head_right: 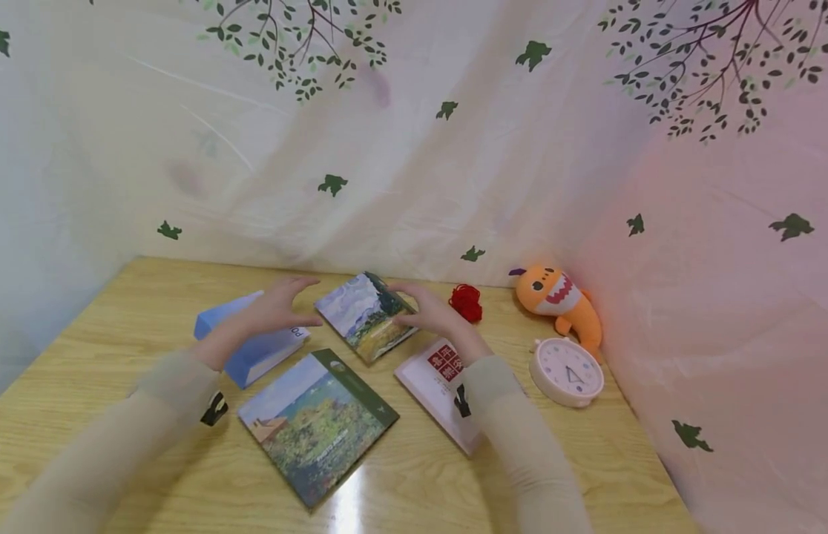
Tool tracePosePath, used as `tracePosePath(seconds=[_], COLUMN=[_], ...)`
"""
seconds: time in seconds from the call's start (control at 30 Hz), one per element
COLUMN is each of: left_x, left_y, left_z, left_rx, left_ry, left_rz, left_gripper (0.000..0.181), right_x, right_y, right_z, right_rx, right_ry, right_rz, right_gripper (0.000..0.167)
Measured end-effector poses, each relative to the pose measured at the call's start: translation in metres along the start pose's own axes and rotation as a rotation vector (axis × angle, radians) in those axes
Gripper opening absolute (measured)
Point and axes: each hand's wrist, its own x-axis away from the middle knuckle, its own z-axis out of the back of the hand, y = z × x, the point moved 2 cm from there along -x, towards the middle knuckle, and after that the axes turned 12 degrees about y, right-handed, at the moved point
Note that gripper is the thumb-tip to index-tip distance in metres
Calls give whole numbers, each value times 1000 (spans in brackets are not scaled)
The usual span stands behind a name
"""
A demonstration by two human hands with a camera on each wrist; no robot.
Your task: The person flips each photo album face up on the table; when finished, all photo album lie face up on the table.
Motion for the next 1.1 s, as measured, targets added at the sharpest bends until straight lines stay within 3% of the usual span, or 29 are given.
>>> tracePosePath(seconds=[0.17,0.47,0.73,1.1], left_x=[-11,-26,-28,-33], left_y=[7,9,4,1], left_z=[-17,-38,-45,-46], left_rx=[-35,-43,-54,-60], left_ry=[-10,-104,-154,-202], left_rz=[-23,5,60,59], left_gripper=[85,86,87,77], right_x=[6,10,11,4], right_y=[15,37,51,47], right_z=[0,1,-2,-6], right_rx=[39,7,-60,-99], right_ry=[-10,-55,-100,-119], right_rz=[-65,-232,-355,-379], right_gripper=[69,66,59,50])
